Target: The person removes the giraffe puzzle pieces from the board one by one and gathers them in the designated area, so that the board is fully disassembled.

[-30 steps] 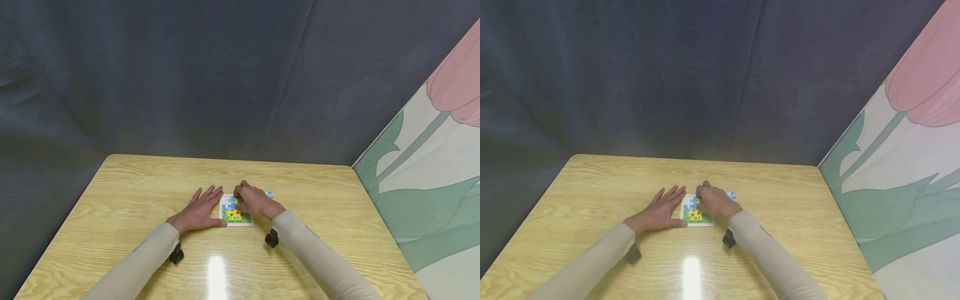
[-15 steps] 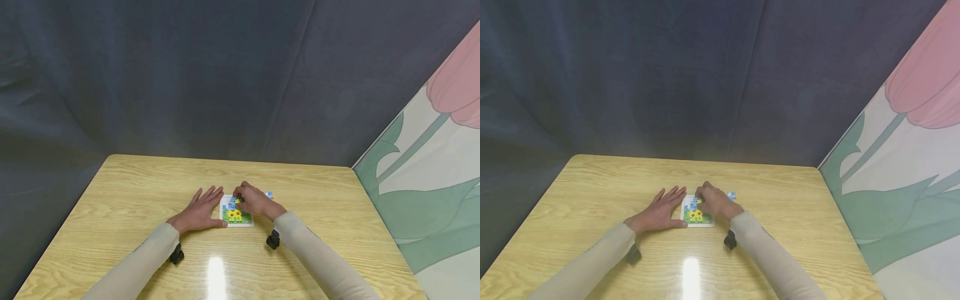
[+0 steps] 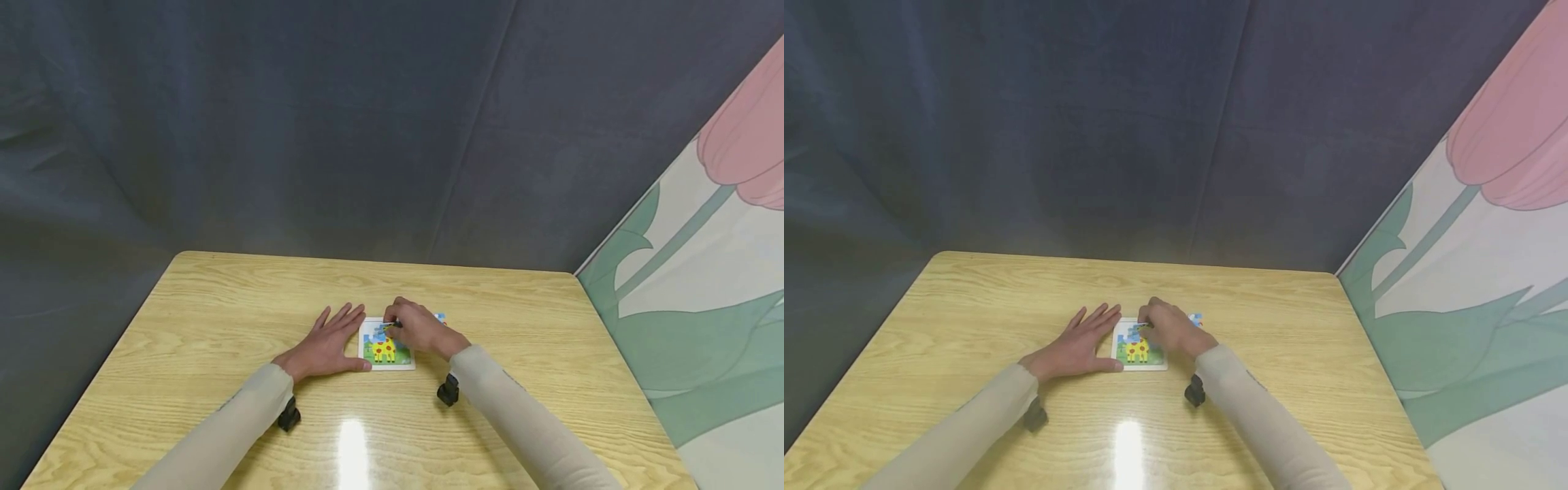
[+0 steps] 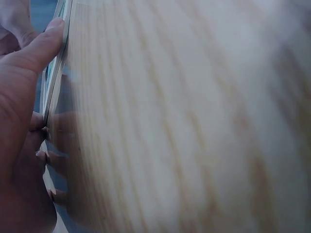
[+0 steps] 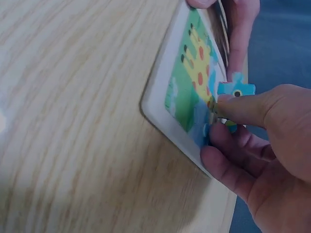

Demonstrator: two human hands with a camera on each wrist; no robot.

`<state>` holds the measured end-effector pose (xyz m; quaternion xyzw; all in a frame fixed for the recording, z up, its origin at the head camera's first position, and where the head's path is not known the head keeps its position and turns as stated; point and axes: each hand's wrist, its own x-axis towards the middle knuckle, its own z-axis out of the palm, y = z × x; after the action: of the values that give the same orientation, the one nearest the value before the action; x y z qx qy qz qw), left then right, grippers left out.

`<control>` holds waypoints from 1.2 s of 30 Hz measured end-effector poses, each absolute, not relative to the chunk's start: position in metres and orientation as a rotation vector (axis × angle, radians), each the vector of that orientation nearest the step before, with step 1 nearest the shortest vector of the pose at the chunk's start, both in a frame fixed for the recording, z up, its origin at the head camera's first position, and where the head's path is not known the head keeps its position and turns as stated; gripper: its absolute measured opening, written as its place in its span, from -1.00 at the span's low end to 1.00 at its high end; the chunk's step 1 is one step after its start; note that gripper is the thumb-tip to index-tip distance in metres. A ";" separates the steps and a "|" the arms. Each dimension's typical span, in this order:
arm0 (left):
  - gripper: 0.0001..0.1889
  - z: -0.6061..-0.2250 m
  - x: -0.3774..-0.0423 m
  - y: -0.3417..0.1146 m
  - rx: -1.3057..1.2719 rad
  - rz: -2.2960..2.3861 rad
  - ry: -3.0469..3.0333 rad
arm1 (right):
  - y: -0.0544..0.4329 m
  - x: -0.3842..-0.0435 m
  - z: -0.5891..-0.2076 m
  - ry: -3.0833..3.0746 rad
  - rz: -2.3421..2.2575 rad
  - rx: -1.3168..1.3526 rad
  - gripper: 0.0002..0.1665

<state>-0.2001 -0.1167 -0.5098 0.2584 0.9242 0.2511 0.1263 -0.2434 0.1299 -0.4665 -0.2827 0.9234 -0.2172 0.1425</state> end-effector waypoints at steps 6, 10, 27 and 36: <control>0.13 -0.509 -0.201 -0.116 0.755 0.738 2.690 | 0.139 -0.251 -0.457 2.582 -0.715 -0.804 -0.74; 0.13 -0.510 -0.201 -0.116 0.763 0.730 2.698 | 0.152 -0.255 -0.448 2.606 -0.732 -0.779 -0.70; 0.14 -0.512 -0.201 -0.117 0.765 0.737 2.699 | 0.229 -0.260 -0.445 2.676 -0.767 -0.634 -0.82; 0.15 -0.512 -0.201 -0.116 0.758 0.733 2.694 | 0.256 -0.259 -0.450 2.693 -0.727 -0.591 -0.82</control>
<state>-0.2011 -0.1162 -0.5124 0.2601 0.9240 0.2514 0.1239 -0.2592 0.2557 -0.4501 -0.2051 0.9345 -0.2524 0.1448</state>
